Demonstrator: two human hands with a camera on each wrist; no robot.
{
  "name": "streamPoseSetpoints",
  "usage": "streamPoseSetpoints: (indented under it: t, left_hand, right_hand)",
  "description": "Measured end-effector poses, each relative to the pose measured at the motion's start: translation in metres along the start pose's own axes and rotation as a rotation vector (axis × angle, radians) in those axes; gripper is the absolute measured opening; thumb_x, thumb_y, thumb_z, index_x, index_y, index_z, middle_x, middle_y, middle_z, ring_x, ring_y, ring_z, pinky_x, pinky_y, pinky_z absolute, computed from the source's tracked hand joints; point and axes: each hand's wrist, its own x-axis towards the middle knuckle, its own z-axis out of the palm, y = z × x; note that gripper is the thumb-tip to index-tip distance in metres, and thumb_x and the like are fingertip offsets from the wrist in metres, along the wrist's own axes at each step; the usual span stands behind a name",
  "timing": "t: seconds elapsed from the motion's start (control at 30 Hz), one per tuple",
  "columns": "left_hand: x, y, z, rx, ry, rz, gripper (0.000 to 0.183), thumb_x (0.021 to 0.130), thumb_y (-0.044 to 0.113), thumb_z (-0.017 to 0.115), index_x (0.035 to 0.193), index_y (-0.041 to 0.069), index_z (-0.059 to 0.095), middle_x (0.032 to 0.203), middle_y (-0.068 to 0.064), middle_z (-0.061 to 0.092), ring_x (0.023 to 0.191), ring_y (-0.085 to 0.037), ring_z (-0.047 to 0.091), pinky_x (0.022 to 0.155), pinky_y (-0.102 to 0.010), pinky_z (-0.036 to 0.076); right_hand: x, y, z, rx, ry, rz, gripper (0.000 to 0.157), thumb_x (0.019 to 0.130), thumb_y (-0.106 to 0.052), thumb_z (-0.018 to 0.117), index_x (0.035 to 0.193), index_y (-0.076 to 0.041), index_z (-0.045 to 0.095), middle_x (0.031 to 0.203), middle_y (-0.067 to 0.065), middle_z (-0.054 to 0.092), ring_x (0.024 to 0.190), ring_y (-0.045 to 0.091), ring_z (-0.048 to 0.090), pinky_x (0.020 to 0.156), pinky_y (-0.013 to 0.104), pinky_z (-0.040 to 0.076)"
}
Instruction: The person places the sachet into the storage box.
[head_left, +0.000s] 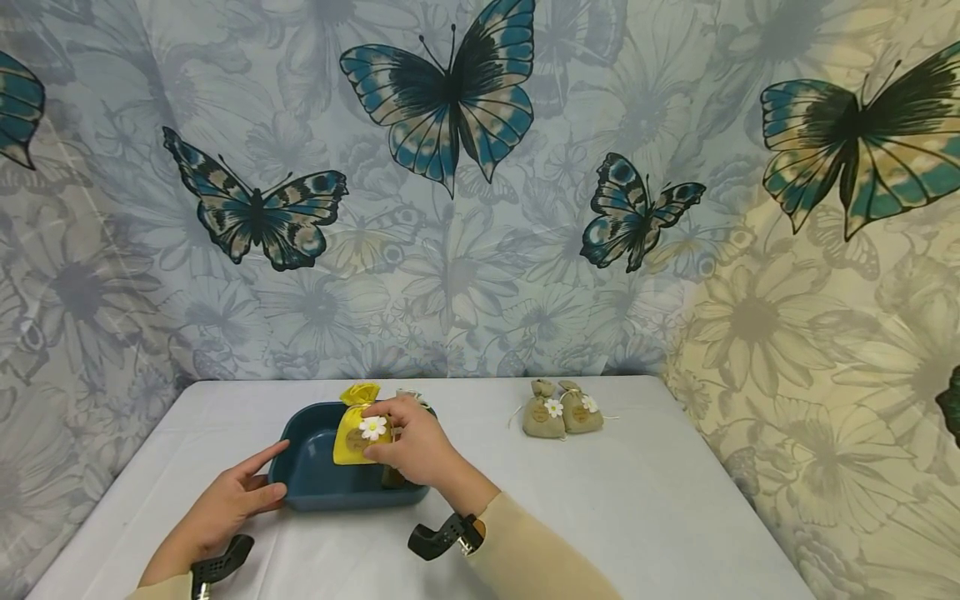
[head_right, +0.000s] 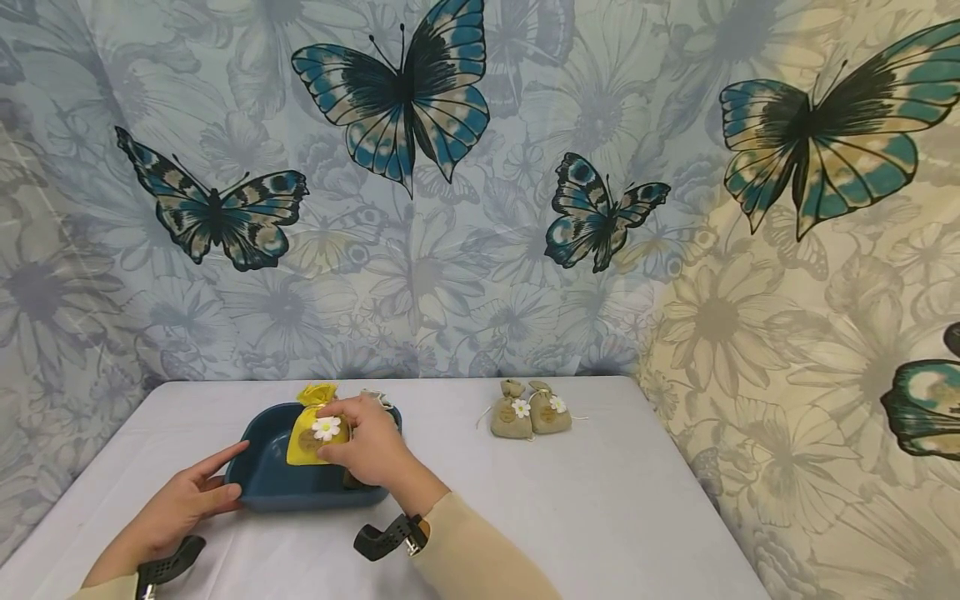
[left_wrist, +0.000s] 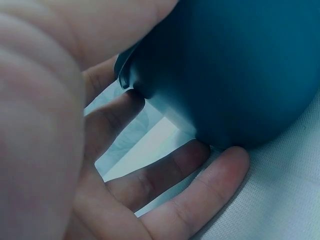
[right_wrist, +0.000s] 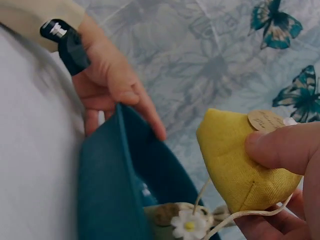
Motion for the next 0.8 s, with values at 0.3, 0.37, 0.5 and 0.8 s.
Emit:
streamPoseSetpoints:
  t: [0.3,0.37,0.5,0.8]
  left_hand:
    - [0.0,-0.002,0.0,-0.007,0.012,-0.017,0.078,0.097,0.014,0.068,0.159,0.004,0.021,0.157,-0.033,0.014,0.125,-0.033,0.051,0.088,-0.044,0.056]
    - [0.0,-0.002,0.0,-0.008,0.008,-0.012,0.078,0.097,0.013,0.068,0.159,0.003,0.021,0.157,-0.033,0.014,0.122,-0.029,0.053,0.088,-0.043,0.056]
    - [0.0,-0.002,-0.001,-0.017,-0.002,-0.004,0.078,0.098,0.013,0.067,0.159,0.002,0.02,0.157,-0.033,0.013,0.116,-0.016,0.058,0.088,-0.043,0.056]
    - [0.0,-0.002,-0.001,-0.015,0.001,-0.012,0.078,0.098,0.012,0.067,0.159,0.003,0.02,0.158,-0.033,0.011,0.124,-0.029,0.052,0.088,-0.044,0.056]
  right_hand:
    - [0.004,0.013,0.011,-0.046,0.011,0.087,0.039,0.079,-0.01,0.086,0.112,-0.025,0.07,0.107,-0.008,0.052,0.083,0.013,0.057,0.063,0.025,0.055]
    - [0.004,0.017,0.012,-0.046,0.011,0.1,0.038,0.079,-0.011,0.087,0.11,-0.024,0.07,0.105,-0.008,0.052,0.079,0.013,0.057,0.059,0.027,0.055]
    - [0.005,0.023,0.014,-0.033,0.007,0.117,0.036,0.08,-0.012,0.087,0.109,-0.025,0.069,0.104,-0.008,0.053,0.08,0.012,0.057,0.058,0.028,0.055]
    - [0.008,0.03,0.016,-0.031,-0.008,0.125,0.036,0.079,-0.013,0.087,0.107,-0.023,0.069,0.101,-0.007,0.055,0.079,0.012,0.057,0.056,0.029,0.055]
